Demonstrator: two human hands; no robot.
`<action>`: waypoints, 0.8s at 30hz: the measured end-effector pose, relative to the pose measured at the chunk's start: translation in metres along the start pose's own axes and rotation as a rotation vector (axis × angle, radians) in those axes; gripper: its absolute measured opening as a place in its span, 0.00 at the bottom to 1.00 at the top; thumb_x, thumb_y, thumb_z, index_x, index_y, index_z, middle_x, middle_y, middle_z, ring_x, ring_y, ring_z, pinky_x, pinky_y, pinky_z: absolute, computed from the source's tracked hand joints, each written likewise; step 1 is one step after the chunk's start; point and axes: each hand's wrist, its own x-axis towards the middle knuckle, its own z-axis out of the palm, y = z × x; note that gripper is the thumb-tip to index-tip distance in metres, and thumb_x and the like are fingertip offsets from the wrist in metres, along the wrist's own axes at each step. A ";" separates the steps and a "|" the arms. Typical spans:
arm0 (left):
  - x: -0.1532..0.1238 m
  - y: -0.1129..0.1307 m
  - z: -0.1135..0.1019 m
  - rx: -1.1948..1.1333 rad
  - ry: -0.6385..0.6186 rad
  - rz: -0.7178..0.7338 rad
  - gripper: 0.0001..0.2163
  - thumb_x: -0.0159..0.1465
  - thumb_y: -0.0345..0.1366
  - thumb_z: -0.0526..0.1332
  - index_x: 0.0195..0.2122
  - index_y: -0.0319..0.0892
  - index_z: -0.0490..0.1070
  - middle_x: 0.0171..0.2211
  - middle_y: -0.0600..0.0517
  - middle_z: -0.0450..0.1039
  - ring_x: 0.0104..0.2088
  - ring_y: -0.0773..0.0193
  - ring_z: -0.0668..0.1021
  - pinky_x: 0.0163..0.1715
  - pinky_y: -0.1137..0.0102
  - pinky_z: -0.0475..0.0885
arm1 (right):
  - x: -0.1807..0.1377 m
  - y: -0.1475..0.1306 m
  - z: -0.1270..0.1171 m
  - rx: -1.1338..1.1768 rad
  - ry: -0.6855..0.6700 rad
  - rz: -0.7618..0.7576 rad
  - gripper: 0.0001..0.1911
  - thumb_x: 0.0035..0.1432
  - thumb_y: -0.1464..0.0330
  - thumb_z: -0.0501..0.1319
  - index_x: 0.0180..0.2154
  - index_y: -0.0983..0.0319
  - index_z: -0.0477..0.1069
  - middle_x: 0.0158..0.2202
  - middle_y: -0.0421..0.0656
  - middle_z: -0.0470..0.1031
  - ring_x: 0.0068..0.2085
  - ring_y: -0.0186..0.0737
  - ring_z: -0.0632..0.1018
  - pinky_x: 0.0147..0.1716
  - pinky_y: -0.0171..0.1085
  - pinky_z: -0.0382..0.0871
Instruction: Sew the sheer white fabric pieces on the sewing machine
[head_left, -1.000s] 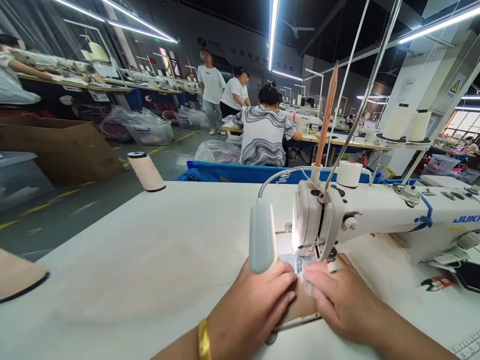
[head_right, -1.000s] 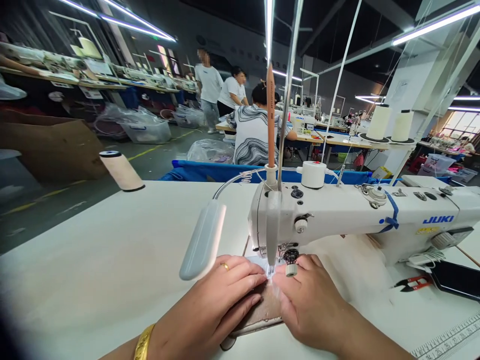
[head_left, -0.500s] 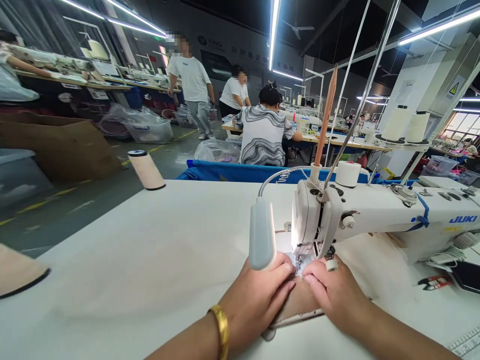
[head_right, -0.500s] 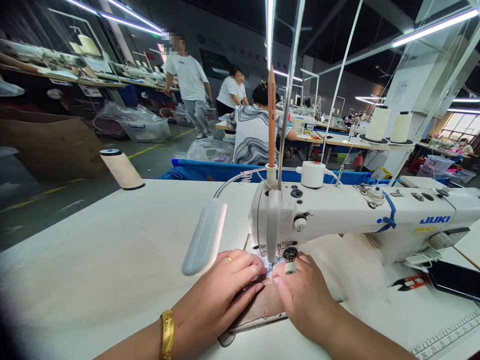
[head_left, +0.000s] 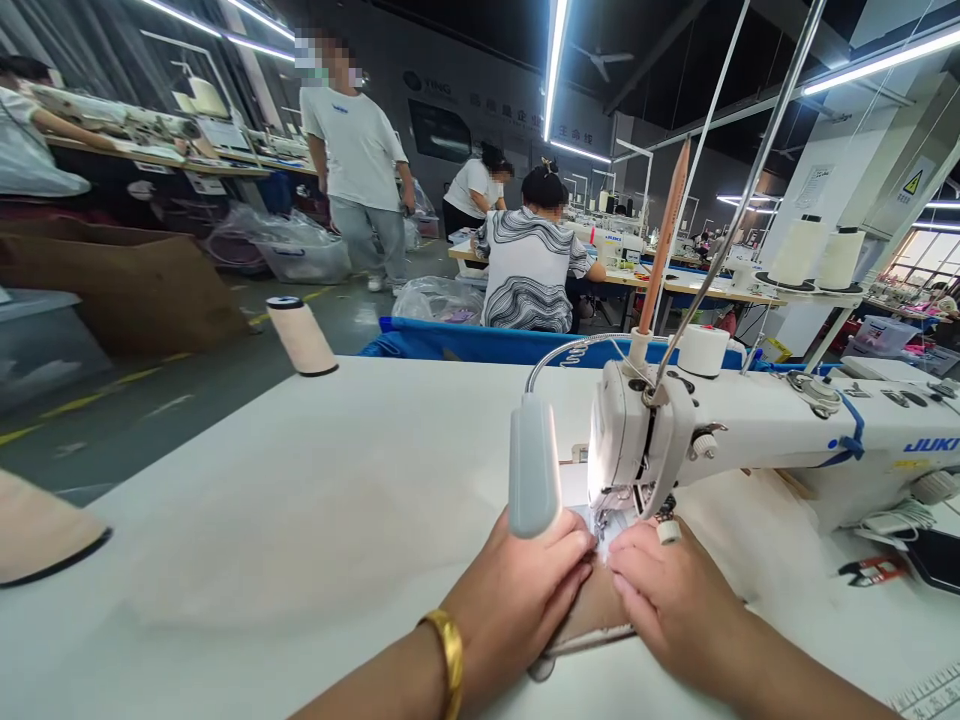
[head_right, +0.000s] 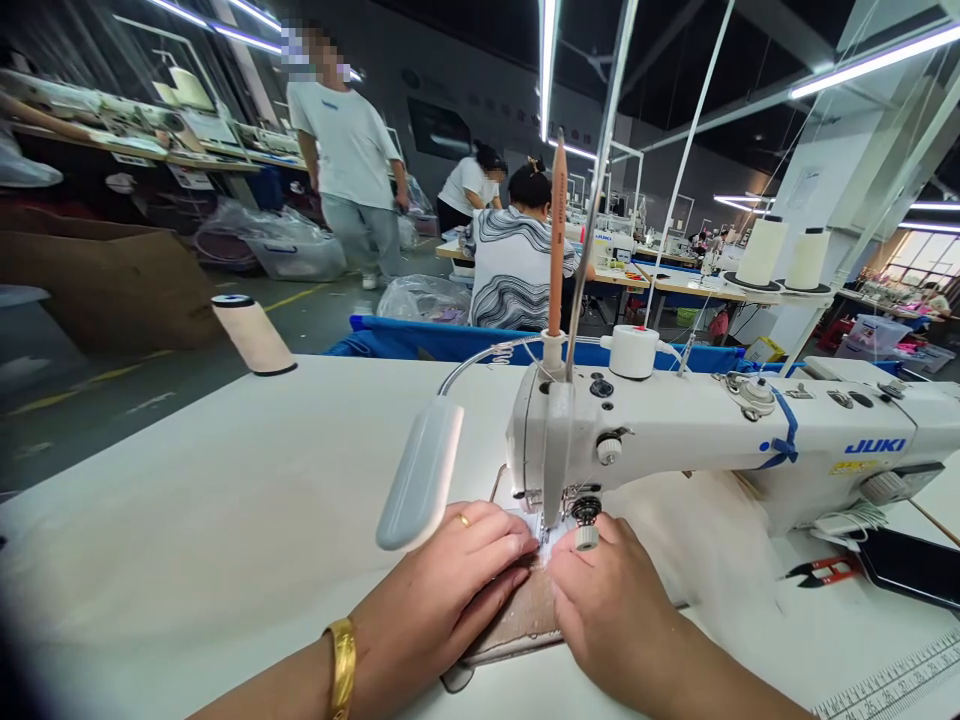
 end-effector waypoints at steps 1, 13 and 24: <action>0.000 0.000 0.000 0.006 0.001 -0.002 0.15 0.75 0.31 0.49 0.44 0.46 0.77 0.39 0.47 0.76 0.41 0.51 0.75 0.45 0.52 0.70 | 0.000 0.000 0.000 0.010 -0.008 -0.003 0.11 0.66 0.79 0.56 0.38 0.58 0.70 0.38 0.44 0.76 0.38 0.46 0.73 0.42 0.44 0.68; 0.001 -0.002 -0.002 0.064 0.014 0.013 0.15 0.75 0.30 0.51 0.45 0.47 0.79 0.43 0.48 0.79 0.43 0.51 0.77 0.48 0.52 0.71 | 0.000 -0.002 -0.003 -0.019 -0.036 0.018 0.11 0.65 0.79 0.58 0.42 0.59 0.74 0.41 0.46 0.79 0.41 0.49 0.75 0.42 0.45 0.70; -0.002 -0.002 -0.006 0.051 -0.027 -0.136 0.12 0.74 0.37 0.55 0.51 0.50 0.78 0.51 0.47 0.77 0.49 0.48 0.75 0.50 0.53 0.73 | 0.007 0.000 -0.004 0.071 -0.014 0.114 0.16 0.70 0.75 0.55 0.54 0.61 0.75 0.52 0.51 0.80 0.48 0.53 0.78 0.45 0.46 0.75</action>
